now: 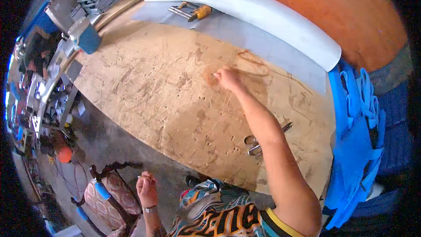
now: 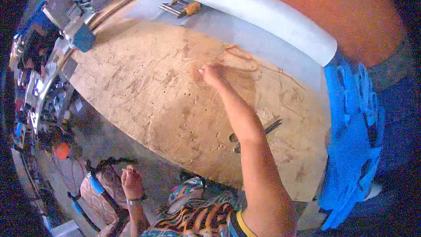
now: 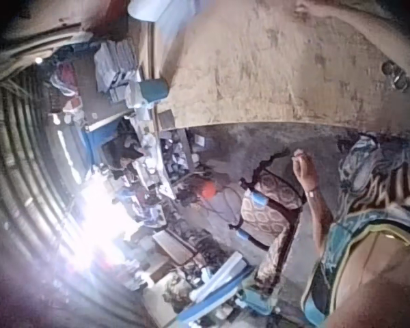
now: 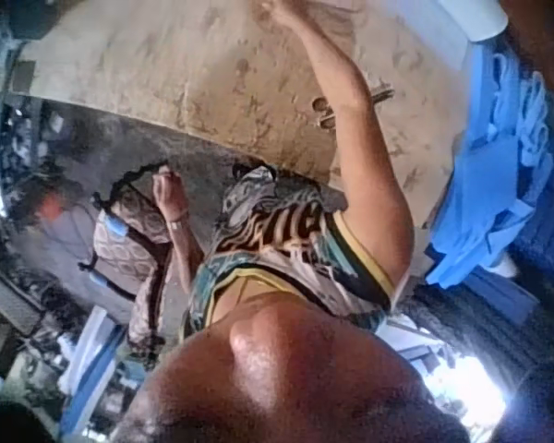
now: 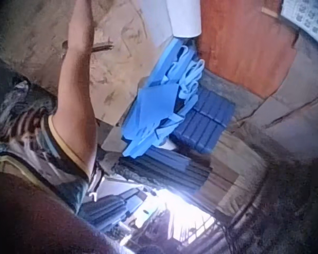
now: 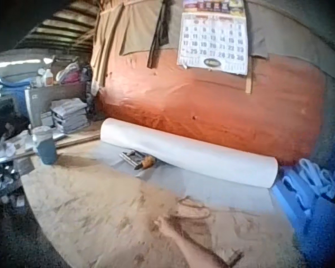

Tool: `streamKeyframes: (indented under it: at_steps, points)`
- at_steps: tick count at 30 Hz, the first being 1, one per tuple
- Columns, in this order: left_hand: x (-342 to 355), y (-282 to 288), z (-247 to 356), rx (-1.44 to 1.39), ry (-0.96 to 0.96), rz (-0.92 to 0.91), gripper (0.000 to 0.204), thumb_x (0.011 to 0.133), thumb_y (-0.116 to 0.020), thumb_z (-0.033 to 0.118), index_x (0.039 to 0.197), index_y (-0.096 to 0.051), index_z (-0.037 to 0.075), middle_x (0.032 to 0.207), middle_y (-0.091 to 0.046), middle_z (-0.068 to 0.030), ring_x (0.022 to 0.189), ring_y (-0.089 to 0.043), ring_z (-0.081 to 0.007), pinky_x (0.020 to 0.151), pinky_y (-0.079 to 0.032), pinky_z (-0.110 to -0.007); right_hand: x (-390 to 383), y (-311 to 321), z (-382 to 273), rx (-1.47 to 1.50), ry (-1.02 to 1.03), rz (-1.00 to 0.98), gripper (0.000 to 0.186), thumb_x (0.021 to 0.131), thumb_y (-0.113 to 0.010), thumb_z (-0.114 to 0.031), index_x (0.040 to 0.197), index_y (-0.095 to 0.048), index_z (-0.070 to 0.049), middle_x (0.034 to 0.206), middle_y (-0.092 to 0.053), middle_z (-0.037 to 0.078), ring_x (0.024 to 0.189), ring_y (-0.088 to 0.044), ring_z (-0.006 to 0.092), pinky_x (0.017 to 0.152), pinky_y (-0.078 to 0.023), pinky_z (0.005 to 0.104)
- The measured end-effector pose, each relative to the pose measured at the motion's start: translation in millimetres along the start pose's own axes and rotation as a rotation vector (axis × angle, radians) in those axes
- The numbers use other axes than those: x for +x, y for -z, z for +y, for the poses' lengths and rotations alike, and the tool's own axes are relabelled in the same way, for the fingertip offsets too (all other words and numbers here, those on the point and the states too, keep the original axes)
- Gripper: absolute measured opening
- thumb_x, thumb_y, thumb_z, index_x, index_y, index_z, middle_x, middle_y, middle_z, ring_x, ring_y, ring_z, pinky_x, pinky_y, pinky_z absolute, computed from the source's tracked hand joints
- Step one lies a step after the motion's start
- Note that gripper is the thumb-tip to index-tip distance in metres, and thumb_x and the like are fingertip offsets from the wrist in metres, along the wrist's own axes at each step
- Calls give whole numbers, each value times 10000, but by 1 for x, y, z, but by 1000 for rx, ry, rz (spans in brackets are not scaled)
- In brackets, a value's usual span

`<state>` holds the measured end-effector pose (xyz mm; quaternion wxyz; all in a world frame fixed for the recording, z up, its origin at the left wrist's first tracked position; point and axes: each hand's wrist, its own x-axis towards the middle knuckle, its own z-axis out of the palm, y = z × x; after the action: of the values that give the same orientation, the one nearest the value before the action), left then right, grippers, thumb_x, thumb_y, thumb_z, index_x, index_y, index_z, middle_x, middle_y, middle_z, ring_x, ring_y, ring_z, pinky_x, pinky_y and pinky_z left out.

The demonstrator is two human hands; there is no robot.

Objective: The person threads and knots thread onto a needle, uses pliers on the upholstery of a wooden armchair, and hand-sews the fabric cushion onto the chair frame.

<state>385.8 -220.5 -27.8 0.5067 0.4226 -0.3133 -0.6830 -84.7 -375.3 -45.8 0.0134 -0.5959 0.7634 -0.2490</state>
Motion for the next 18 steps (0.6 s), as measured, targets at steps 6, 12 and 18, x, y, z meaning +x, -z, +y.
streamKeyframes:
  at_steps: [6,12,18]
  points:
    - [86,-147,6,90,-377,101,203,932,-418,194,966,-511,16,957,-550,-106,877,-532,-223,819,-419,-379,-83,23,-117,358,645,-366,135,813,-507,-183,831,-515,-49,774,-581,158,676,-588,332,583,-471,422]
    - [99,-239,-14,269,-521,-305,129,935,-384,195,895,-370,73,775,-507,-136,723,-543,-227,653,-452,-344,-97,84,-124,586,448,-537,164,827,-509,-227,831,-487,-64,651,-571,147,602,-584,358,521,-456,457]
    - [123,-184,-27,776,-822,-103,124,917,-414,129,832,-424,40,791,-487,-71,735,-479,-135,676,-437,-296,-73,89,-93,636,618,-481,139,823,-518,-210,872,-510,-81,681,-576,131,598,-583,349,510,-453,444]
